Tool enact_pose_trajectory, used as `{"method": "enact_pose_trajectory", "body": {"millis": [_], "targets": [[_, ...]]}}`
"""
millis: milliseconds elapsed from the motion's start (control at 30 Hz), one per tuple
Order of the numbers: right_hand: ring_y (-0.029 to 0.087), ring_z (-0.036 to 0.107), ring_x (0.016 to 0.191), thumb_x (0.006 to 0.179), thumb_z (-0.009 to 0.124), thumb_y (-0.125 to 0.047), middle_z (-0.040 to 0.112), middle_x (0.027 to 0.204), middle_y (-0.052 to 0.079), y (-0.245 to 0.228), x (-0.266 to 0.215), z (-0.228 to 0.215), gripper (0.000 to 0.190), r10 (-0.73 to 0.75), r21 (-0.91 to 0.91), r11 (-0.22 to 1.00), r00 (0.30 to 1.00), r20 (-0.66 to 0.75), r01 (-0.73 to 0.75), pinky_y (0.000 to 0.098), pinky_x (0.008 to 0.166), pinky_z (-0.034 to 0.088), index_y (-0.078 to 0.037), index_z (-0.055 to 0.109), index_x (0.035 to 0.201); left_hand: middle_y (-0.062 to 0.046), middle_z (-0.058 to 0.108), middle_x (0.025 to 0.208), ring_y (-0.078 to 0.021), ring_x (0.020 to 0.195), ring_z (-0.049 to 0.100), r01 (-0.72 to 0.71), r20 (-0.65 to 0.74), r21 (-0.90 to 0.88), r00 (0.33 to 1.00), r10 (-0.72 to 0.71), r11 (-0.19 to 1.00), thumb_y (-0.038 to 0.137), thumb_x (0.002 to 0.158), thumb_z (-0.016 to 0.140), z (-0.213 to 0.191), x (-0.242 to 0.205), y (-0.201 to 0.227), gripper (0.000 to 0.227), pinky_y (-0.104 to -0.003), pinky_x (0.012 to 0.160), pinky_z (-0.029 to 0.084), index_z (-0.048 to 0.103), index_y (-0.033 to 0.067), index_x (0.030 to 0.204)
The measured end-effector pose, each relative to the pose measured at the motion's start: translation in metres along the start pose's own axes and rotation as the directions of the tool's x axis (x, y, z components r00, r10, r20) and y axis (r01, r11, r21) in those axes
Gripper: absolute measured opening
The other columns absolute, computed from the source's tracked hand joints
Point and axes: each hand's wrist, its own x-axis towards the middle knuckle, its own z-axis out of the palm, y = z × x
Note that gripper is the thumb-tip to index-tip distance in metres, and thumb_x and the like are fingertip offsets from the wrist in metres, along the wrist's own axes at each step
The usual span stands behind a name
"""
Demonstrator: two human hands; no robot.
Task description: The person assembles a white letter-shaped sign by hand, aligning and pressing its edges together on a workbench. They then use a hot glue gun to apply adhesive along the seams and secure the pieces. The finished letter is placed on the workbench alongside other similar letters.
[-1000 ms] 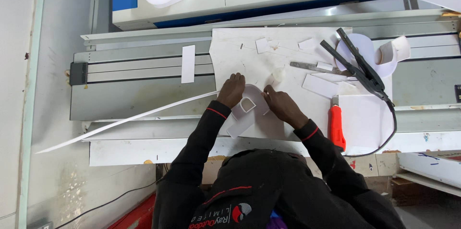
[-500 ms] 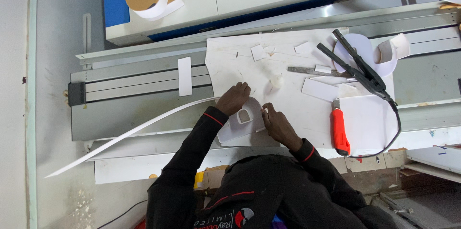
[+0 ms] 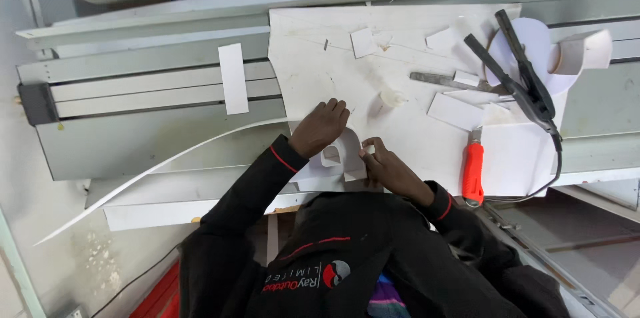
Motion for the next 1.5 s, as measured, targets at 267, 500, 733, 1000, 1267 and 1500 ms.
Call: {"method": "enact_pose_trajectory", "body": {"millis": [267, 500, 733, 1000, 1267, 1500], "targets": [[0.039, 0.077, 0.073, 0.124, 0.027, -0.054, 0.076, 0.071, 0.020, 0.004, 0.049, -0.009, 0.058, 0.144, -0.050, 0.988, 0.989, 0.017, -0.143, 0.0540, 0.076, 0.054, -0.002, 0.047, 0.142, -0.010, 0.059, 0.096, -0.0269, 0.094, 0.064, -0.005, -0.025, -0.144, 1.000, 0.001, 0.990, 0.005, 0.102, 0.079, -0.012, 0.006, -0.013, 0.011, -0.038, 0.077, 0.054, 0.068, 0.0044, 0.100], [0.048, 0.079, 0.081, 0.126, 0.031, -0.051, 0.079, 0.082, 0.029, -0.004, 0.057, -0.005, 0.051, 0.172, -0.103, 0.978, 0.981, -0.087, -0.181, 0.0562, 0.077, 0.053, -0.004, 0.047, 0.136, -0.010, 0.060, 0.094, -0.0268, 0.095, 0.066, -0.010, -0.050, -0.061, 0.999, 0.007, 0.998, 0.006, 0.094, 0.086, -0.007, 0.007, -0.014, 0.017, -0.036, 0.080, 0.058, 0.069, 0.0050, 0.095], [0.036, 0.073, 0.070, 0.124, 0.033, -0.060, 0.075, 0.074, 0.019, 0.014, 0.063, -0.005, 0.057, 0.189, -0.015, 0.981, 0.977, -0.103, -0.191, 0.0495, 0.073, 0.053, -0.006, 0.047, 0.138, -0.014, 0.061, 0.102, -0.0313, 0.102, 0.070, 0.079, 0.051, -0.212, 0.996, -0.069, 0.974, 0.004, 0.104, 0.078, -0.004, 0.004, -0.009, 0.010, -0.038, 0.083, 0.059, 0.070, -0.0014, 0.108], [0.033, 0.073, 0.062, 0.123, 0.034, -0.057, 0.077, 0.070, 0.017, -0.003, 0.057, -0.013, 0.052, 0.203, 0.006, 0.979, 0.974, -0.103, -0.204, 0.0470, 0.069, 0.054, -0.009, 0.046, 0.142, -0.009, 0.065, 0.112, -0.0307, 0.114, 0.070, 0.502, 0.154, -0.361, 0.864, -0.480, 0.786, 0.018, 0.104, 0.083, 0.001, -0.024, -0.003, 0.021, -0.047, 0.092, 0.063, 0.071, 0.0100, 0.120], [0.038, 0.079, 0.074, 0.123, 0.030, -0.056, 0.083, 0.087, 0.020, 0.000, 0.062, -0.013, 0.053, 0.217, -0.027, 0.975, 0.975, -0.056, -0.219, 0.0505, 0.076, 0.057, -0.012, 0.041, 0.152, -0.003, 0.067, 0.104, -0.0268, 0.101, 0.074, 0.687, 0.091, -0.282, 0.714, -0.694, 0.670, 0.033, 0.098, 0.091, 0.002, -0.050, 0.001, 0.029, -0.042, 0.086, 0.061, 0.071, 0.0155, 0.110], [0.036, 0.077, 0.072, 0.124, 0.031, -0.052, 0.082, 0.083, 0.020, 0.003, 0.068, -0.013, 0.052, 0.212, -0.012, 0.977, 0.975, -0.060, -0.213, 0.0493, 0.075, 0.056, -0.011, 0.042, 0.155, -0.003, 0.068, 0.100, -0.0279, 0.098, 0.074, 0.691, 0.056, -0.332, 0.694, -0.718, 0.642, 0.023, 0.097, 0.091, 0.010, -0.053, 0.013, 0.023, -0.041, 0.083, 0.060, 0.072, 0.0167, 0.110]]}}
